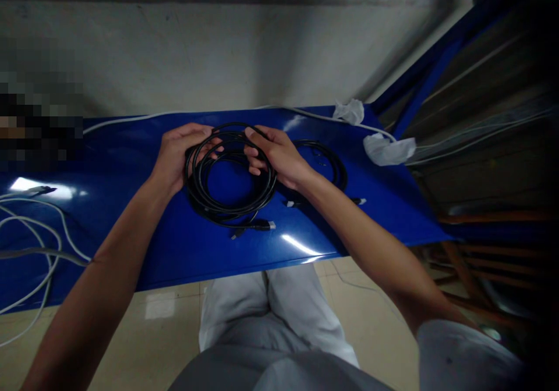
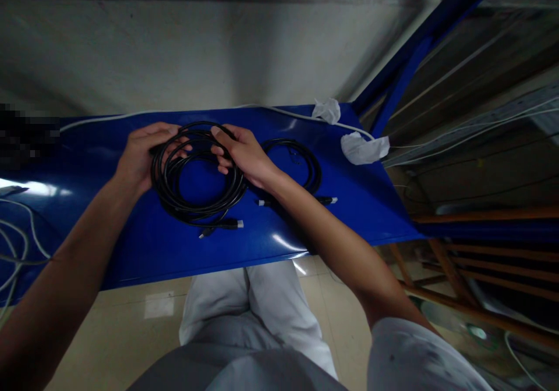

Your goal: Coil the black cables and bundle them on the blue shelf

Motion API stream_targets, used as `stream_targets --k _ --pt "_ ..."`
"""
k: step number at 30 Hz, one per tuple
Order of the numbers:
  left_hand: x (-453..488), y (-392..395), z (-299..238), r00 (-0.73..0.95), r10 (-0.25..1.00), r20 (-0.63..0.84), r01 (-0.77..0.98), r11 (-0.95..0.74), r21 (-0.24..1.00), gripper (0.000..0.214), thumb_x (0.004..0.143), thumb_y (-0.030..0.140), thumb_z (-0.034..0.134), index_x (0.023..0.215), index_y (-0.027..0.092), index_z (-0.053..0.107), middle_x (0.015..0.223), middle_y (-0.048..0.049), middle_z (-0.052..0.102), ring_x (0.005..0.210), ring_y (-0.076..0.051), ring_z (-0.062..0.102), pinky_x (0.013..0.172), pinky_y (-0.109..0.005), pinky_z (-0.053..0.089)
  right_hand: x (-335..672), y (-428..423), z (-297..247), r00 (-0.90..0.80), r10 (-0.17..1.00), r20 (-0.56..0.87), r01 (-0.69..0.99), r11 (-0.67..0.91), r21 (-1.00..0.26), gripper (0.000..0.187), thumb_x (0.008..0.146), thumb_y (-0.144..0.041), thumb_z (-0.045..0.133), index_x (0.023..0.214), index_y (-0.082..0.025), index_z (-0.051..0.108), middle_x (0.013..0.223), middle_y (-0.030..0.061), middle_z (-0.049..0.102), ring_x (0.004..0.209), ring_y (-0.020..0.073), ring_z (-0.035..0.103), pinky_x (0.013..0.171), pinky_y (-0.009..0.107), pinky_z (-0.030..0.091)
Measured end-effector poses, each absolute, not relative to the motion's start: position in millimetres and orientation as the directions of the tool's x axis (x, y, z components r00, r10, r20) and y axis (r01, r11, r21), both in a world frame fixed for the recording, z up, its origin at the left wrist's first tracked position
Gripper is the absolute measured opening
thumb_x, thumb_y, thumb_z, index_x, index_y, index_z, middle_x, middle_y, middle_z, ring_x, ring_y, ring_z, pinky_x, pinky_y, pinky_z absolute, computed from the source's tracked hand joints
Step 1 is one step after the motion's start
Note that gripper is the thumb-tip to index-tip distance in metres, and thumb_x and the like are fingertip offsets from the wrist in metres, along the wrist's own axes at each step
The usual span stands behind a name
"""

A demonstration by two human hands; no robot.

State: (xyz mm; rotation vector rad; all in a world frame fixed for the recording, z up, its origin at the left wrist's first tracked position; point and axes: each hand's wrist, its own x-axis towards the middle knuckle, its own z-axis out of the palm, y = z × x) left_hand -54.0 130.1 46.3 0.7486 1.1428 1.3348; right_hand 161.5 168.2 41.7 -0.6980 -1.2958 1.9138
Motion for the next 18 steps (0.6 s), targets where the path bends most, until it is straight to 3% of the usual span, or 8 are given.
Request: stream_targets --k 3,8,13,16,18 --pt "-51 129 47 -0.189 0.969 -0.158 -0.280 0.101 0.955 0.010 0.086 0.022 0.082 0.092 0.014 0.078 0.088 -0.0066 0.079 0.081 -0.021 0.079 0.067 -0.025 0.062 161 168 41 -0.563 0.826 0.023 -0.202 -0.111 -0.973 0.050 0.096 -0.068 0.077 0.098 -0.023 0.055 0.074 -0.0065 0.056 0.054 0.0080 0.049 0.049 0.021 0.048" --pt "-50 130 45 -0.207 0.966 -0.153 -0.244 0.100 0.965 0.010 0.085 0.023 0.083 0.091 0.016 0.078 0.089 -0.0055 0.079 0.079 -0.020 0.078 0.068 -0.026 0.063 164 170 35 -0.509 0.844 0.170 -0.047 0.170 -0.984 0.054 0.096 -0.064 0.079 0.129 -0.026 0.061 0.091 -0.0004 0.070 0.069 0.0141 0.066 0.057 0.025 0.054" --pt "-53 131 40 -0.199 0.976 -0.092 -0.225 0.046 0.973 0.008 0.082 0.021 0.079 0.089 0.016 0.081 0.091 -0.0063 0.081 0.082 -0.019 0.077 0.067 -0.023 0.063 168 177 25 -0.500 0.791 0.352 0.062 0.438 -0.897 0.054 0.095 -0.043 0.083 0.141 -0.023 0.064 0.128 0.0096 0.075 0.110 0.0249 0.074 0.094 0.038 0.065" --pt "-54 131 38 -0.195 0.978 -0.068 -0.210 0.026 0.977 0.009 0.082 0.022 0.080 0.090 0.017 0.083 0.091 -0.0055 0.081 0.081 -0.019 0.076 0.067 -0.023 0.063 169 181 21 -0.501 0.765 0.404 0.130 0.528 -0.839 0.052 0.096 -0.038 0.080 0.143 -0.021 0.066 0.145 0.0128 0.071 0.130 0.0297 0.069 0.115 0.047 0.058" --pt "-53 131 38 -0.205 0.976 -0.069 -0.212 0.024 0.977 0.010 0.083 0.021 0.081 0.092 0.017 0.083 0.090 -0.0050 0.081 0.080 -0.018 0.077 0.068 -0.023 0.062 169 182 19 -0.506 0.762 0.404 0.162 0.544 -0.824 0.054 0.097 -0.039 0.079 0.146 -0.021 0.065 0.148 0.0135 0.070 0.133 0.0304 0.068 0.120 0.050 0.055"
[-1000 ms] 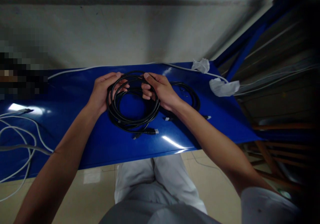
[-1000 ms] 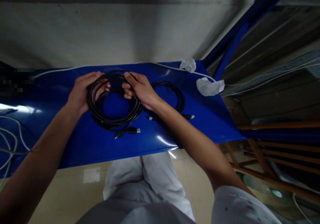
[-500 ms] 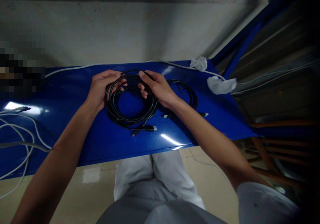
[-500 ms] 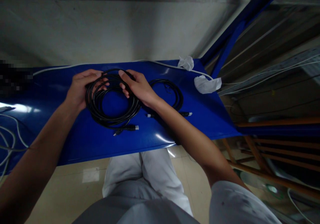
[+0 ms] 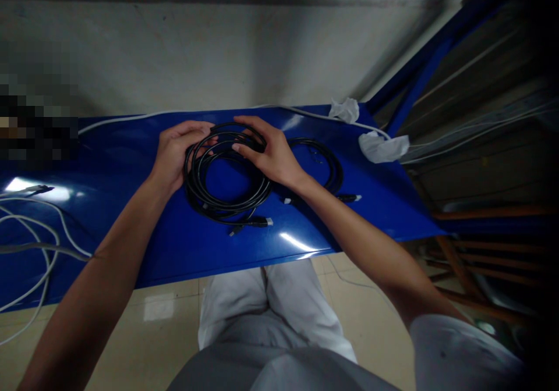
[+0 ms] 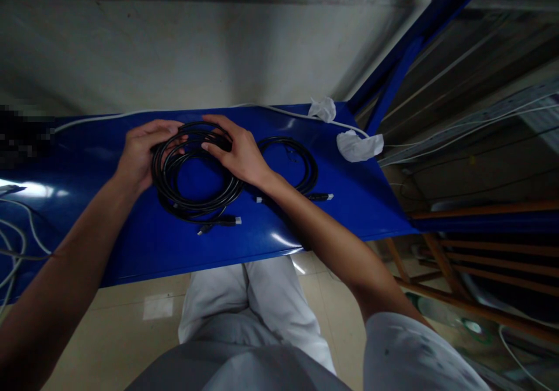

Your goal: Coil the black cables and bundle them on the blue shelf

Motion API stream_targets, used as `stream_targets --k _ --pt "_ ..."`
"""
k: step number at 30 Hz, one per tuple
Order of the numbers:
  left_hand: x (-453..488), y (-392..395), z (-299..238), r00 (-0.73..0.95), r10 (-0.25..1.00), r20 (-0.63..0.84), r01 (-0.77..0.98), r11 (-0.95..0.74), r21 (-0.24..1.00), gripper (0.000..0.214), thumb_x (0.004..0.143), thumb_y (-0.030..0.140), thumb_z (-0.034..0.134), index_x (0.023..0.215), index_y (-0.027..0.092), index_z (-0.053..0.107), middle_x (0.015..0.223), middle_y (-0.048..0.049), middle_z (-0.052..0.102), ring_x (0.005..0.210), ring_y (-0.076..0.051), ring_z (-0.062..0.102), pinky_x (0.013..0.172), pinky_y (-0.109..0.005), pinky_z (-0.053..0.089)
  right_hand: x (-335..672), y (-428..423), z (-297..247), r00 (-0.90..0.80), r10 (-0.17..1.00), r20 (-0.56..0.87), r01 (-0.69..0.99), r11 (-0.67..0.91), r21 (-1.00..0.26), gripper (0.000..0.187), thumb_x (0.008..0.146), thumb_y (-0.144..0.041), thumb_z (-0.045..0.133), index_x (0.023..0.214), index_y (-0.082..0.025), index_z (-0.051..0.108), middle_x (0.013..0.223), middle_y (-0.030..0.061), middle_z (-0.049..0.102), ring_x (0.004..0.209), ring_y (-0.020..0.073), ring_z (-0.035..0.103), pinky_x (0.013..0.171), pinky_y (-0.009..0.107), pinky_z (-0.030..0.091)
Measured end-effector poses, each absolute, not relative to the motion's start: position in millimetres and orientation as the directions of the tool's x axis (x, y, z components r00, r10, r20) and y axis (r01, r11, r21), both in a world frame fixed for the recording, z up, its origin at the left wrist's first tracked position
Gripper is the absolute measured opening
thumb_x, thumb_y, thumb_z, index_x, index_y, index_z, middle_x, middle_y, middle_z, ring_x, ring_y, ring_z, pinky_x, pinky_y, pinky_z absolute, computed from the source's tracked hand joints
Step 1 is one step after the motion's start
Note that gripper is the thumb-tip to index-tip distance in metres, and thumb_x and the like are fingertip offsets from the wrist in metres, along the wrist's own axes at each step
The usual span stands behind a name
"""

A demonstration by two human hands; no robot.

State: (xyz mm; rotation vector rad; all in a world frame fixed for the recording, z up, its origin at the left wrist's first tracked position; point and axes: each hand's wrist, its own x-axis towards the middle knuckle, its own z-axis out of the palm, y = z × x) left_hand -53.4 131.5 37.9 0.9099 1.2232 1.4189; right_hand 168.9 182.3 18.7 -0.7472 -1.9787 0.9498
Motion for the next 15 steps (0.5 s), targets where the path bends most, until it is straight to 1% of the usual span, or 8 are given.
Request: stream_targets --k 3,6,11,15 --pt "-53.0 132.0 37.8 -0.237 0.967 -0.092 -0.230 0.036 0.973 0.010 0.084 0.017 0.082 0.093 0.014 0.082 0.089 -0.0058 0.081 0.076 -0.017 0.076 0.069 -0.023 0.062 169.3 183.1 15.8 -0.499 0.769 0.399 0.191 0.547 -0.815 0.056 0.099 -0.044 0.077 0.149 -0.020 0.064 0.146 0.0142 0.072 0.131 0.0299 0.069 0.120 0.049 0.055" --pt "-52.7 132.5 38.4 -0.264 0.958 -0.112 -0.244 0.046 0.969 0.008 0.083 0.016 0.083 0.090 0.013 0.081 0.086 -0.0067 0.081 0.072 -0.016 0.075 0.066 -0.022 0.062 169.4 182.9 14.5 -0.489 0.771 0.408 0.199 0.554 -0.808 0.057 0.100 -0.047 0.076 0.148 -0.018 0.065 0.143 0.0146 0.073 0.129 0.0298 0.070 0.119 0.049 0.055" --pt "-51.5 132.0 40.7 -0.268 0.957 -0.114 -0.216 0.056 0.975 0.015 0.082 0.023 0.089 0.082 0.014 0.077 0.085 -0.0068 0.080 0.067 -0.014 0.072 0.061 -0.020 0.059 169.1 182.2 15.2 -0.479 0.772 0.418 0.218 0.566 -0.795 0.055 0.100 -0.050 0.074 0.145 -0.020 0.067 0.142 0.0129 0.074 0.132 0.0315 0.070 0.120 0.051 0.055" --pt "-50.1 130.8 42.1 -0.282 0.953 -0.110 -0.187 0.057 0.981 0.018 0.080 0.026 0.089 0.078 0.016 0.074 0.087 -0.0066 0.081 0.067 -0.014 0.071 0.060 -0.021 0.058 169.0 181.3 15.7 -0.472 0.768 0.433 0.206 0.574 -0.793 0.051 0.101 -0.049 0.072 0.143 -0.021 0.069 0.141 0.0125 0.075 0.130 0.0311 0.072 0.119 0.050 0.056"
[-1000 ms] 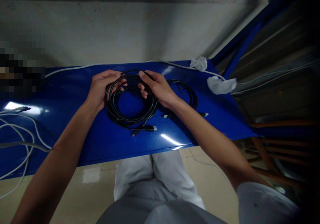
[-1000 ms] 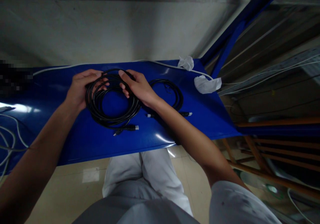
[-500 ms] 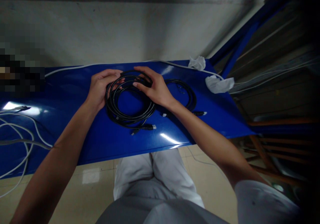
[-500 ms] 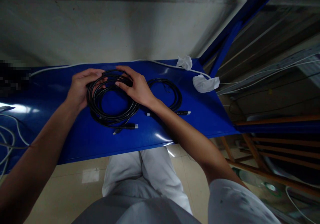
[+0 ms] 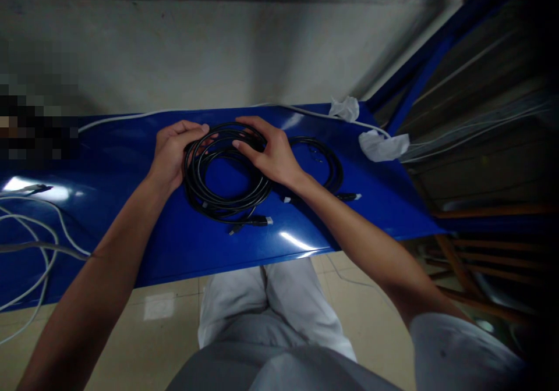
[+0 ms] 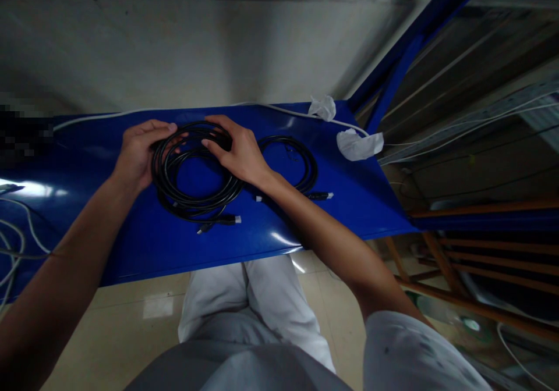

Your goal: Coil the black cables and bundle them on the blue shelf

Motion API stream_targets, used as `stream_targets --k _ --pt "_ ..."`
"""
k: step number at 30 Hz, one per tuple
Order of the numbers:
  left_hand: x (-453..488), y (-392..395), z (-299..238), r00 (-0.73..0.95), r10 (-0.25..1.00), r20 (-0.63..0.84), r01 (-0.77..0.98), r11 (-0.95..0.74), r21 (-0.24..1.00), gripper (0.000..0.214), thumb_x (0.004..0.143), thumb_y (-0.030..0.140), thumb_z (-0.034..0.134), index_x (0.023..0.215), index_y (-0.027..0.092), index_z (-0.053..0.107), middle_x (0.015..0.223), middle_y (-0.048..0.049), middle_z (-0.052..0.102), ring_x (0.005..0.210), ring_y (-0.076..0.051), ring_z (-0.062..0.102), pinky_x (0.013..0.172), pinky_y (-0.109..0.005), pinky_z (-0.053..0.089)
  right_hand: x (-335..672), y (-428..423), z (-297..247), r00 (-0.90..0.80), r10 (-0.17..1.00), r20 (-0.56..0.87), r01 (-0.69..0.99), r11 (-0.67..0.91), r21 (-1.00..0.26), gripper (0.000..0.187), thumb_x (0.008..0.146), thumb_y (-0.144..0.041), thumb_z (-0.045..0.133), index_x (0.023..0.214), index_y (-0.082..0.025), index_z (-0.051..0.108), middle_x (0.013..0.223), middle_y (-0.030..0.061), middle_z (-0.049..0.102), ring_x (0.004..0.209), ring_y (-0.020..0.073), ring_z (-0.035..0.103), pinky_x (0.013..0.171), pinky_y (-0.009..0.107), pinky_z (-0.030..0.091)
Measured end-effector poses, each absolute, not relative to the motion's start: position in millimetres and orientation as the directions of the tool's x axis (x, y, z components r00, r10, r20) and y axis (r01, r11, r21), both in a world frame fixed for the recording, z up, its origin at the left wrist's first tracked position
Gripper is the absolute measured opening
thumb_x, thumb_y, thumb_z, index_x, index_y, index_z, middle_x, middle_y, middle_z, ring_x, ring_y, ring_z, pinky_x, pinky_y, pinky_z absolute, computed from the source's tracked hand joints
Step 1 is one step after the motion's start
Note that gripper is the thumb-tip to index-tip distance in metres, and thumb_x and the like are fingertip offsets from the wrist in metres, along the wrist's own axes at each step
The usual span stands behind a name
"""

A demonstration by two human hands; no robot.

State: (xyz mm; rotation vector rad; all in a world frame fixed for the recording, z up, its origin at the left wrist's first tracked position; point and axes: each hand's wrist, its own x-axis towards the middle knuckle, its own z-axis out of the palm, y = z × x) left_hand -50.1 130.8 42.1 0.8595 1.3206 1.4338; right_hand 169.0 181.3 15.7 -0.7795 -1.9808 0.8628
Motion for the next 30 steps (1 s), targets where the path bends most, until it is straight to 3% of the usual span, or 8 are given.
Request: stream_targets --k 5,12,18,24,30 --pt "-53 131 40 -0.287 0.954 -0.092 -0.187 0.038 0.982 0.008 0.077 0.021 0.084 0.082 0.019 0.078 0.085 -0.0048 0.080 0.070 -0.016 0.072 0.062 -0.023 0.058 169 181 16 -0.462 0.779 0.424 0.227 0.566 -0.792 0.050 0.101 -0.048 0.073 0.143 -0.022 0.069 0.140 0.0125 0.076 0.130 0.0319 0.072 0.119 0.052 0.056" --pt "-58 133 37 -0.284 0.955 -0.087 -0.152 0.045 0.987 0.022 0.073 0.028 0.086 0.093 0.019 0.084 0.082 -0.0035 0.078 0.068 -0.016 0.069 0.060 -0.025 0.057 170 181 16 -0.439 0.780 0.446 0.221 0.575 -0.788 0.049 0.100 -0.049 0.075 0.139 -0.020 0.071 0.135 0.0117 0.078 0.124 0.0301 0.074 0.117 0.049 0.057" --pt "-61 133 37 -0.294 0.954 -0.068 -0.109 0.037 0.993 0.016 0.075 0.028 0.084 0.090 0.023 0.082 0.079 -0.0026 0.075 0.071 -0.018 0.068 0.063 -0.029 0.057 170 182 17 -0.444 0.787 0.427 0.221 0.559 -0.800 0.050 0.100 -0.053 0.074 0.138 -0.020 0.072 0.134 0.0117 0.079 0.122 0.0297 0.074 0.114 0.048 0.058" --pt "-59 133 36 -0.307 0.951 -0.039 -0.110 0.006 0.994 0.015 0.077 0.023 0.079 0.090 0.016 0.082 0.077 -0.0036 0.074 0.067 -0.017 0.066 0.062 -0.030 0.054 170 181 18 -0.441 0.785 0.435 0.221 0.564 -0.796 0.046 0.103 -0.051 0.071 0.136 -0.020 0.074 0.135 0.0116 0.079 0.123 0.0298 0.074 0.115 0.048 0.056" --pt "-58 132 34 -0.306 0.951 -0.045 -0.044 0.033 0.998 0.013 0.079 0.033 0.083 0.081 0.022 0.078 0.075 -0.0016 0.074 0.066 -0.018 0.067 0.060 -0.031 0.052 170 181 17 -0.435 0.782 0.447 0.209 0.571 -0.794 0.046 0.104 -0.054 0.069 0.132 -0.019 0.076 0.131 0.0120 0.080 0.121 0.0300 0.075 0.114 0.047 0.056"
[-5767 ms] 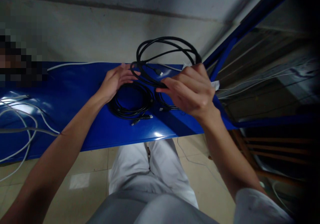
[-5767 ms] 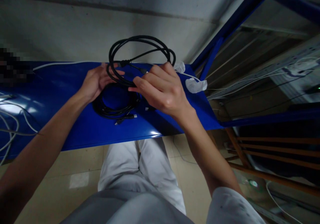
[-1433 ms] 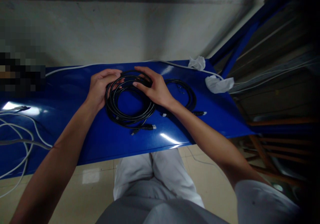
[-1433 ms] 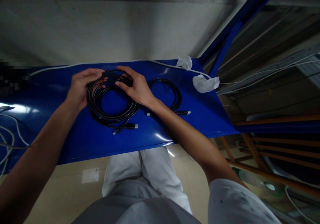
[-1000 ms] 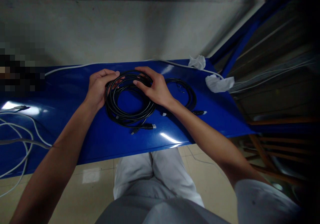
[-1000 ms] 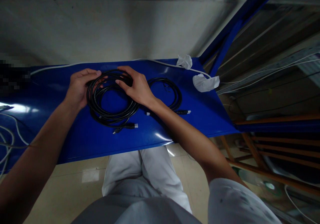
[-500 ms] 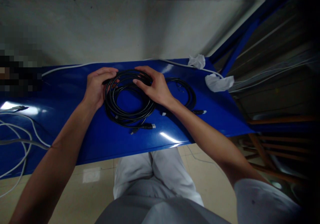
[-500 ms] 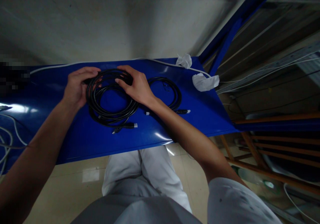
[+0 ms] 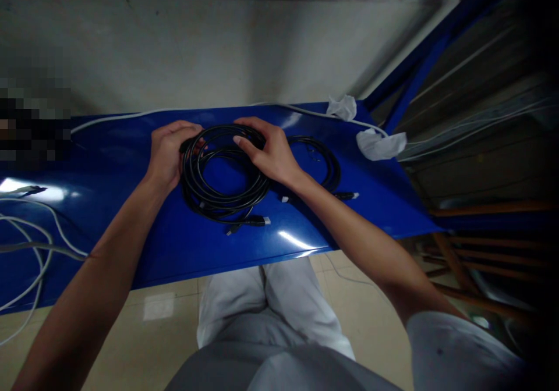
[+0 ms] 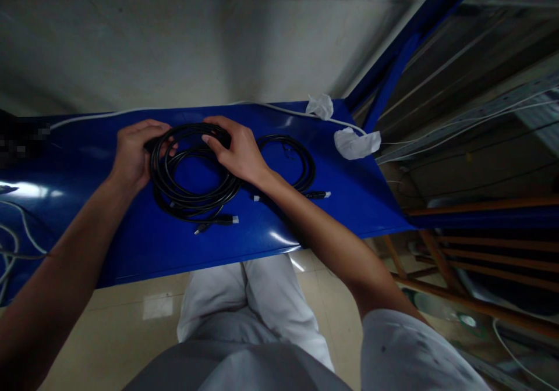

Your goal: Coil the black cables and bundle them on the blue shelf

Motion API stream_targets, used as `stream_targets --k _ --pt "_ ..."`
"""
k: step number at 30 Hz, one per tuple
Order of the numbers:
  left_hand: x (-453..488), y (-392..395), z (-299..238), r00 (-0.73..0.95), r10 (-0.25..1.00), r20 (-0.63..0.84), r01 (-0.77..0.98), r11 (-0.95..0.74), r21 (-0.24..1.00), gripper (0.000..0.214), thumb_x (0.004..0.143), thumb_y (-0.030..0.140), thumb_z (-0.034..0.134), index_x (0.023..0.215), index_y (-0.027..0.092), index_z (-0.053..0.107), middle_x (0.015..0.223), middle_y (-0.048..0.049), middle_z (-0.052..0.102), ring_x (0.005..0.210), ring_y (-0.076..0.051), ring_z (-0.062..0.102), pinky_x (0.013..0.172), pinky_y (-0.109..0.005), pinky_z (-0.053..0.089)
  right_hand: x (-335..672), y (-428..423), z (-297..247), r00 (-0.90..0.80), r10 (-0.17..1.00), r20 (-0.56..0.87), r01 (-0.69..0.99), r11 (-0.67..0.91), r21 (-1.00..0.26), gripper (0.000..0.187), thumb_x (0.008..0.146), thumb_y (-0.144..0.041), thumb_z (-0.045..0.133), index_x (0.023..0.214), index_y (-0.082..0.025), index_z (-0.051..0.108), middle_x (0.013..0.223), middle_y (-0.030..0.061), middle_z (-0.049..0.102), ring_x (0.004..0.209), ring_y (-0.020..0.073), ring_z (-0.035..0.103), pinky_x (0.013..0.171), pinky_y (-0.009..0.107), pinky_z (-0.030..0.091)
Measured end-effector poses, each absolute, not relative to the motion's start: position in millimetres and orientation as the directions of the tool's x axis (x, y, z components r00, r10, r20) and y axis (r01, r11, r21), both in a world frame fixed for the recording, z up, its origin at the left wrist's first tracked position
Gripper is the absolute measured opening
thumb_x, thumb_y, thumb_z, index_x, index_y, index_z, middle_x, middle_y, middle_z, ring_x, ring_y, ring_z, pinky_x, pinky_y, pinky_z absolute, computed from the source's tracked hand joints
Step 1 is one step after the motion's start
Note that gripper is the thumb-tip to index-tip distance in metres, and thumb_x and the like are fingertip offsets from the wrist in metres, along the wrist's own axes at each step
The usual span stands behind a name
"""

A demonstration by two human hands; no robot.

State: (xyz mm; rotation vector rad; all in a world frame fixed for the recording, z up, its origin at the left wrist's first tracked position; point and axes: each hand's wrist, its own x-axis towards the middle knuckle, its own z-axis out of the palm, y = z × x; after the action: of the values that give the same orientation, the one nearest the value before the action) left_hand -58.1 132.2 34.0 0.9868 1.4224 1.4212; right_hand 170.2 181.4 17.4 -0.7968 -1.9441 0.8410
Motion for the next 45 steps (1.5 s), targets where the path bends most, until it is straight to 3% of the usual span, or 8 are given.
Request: stream_targets --k 7,22,28,33,45 --pt "-54 131 36 -0.327 0.945 -0.023 0.000 0.025 1.000 0.015 0.079 0.034 0.080 0.076 0.020 0.074 0.065 -0.0007 0.070 0.053 -0.014 0.057 0.049 -0.026 0.040 171 186 19 -0.428 0.818 0.384 0.238 0.512 -0.825 0.043 0.103 -0.058 0.068 0.124 -0.022 0.081 0.128 0.0096 0.082 0.122 0.0290 0.075 0.115 0.047 0.056" --pt "-56 133 29 -0.390 0.917 0.080 0.065 -0.059 0.996 0.014 0.079 0.030 0.088 0.083 0.022 0.078 0.075 0.0034 0.076 0.065 -0.014 0.066 0.065 -0.030 0.051 172 188 19 -0.418 0.842 0.342 0.236 0.464 -0.854 0.039 0.101 -0.055 0.072 0.119 -0.022 0.082 0.127 0.0104 0.082 0.121 0.0287 0.074 0.114 0.047 0.056" --pt "-56 134 30 -0.428 0.888 0.167 0.058 -0.158 0.986 0.009 0.080 0.021 0.086 0.085 0.017 0.080 0.072 0.0043 0.075 0.062 -0.013 0.066 0.066 -0.031 0.052 170 190 14 -0.370 0.880 0.297 0.174 0.379 -0.909 0.052 0.099 -0.066 0.070 0.116 -0.018 0.081 0.105 0.0094 0.081 0.103 0.0260 0.076 0.093 0.039 0.064" --pt "-58 136 28 -0.442 0.868 0.227 0.100 -0.204 0.974 0.007 0.080 0.016 0.085 0.085 0.016 0.081 0.079 0.0033 0.077 0.072 -0.013 0.069 0.073 -0.030 0.055 169 192 12 -0.367 0.888 0.276 0.106 0.334 -0.937 0.054 0.098 -0.069 0.068 0.111 -0.017 0.079 0.092 0.0062 0.076 0.086 0.0208 0.072 0.075 0.032 0.062" --pt "-54 134 30 -0.391 0.908 0.152 -0.008 -0.169 0.986 0.013 0.082 0.016 0.087 0.094 0.018 0.082 0.083 0.0019 0.077 0.077 -0.015 0.070 0.078 -0.033 0.059 168 195 9 -0.357 0.905 0.230 0.080 0.275 -0.958 0.052 0.102 -0.071 0.063 0.102 -0.020 0.075 0.083 0.0024 0.067 0.068 0.0145 0.060 0.063 0.028 0.054"
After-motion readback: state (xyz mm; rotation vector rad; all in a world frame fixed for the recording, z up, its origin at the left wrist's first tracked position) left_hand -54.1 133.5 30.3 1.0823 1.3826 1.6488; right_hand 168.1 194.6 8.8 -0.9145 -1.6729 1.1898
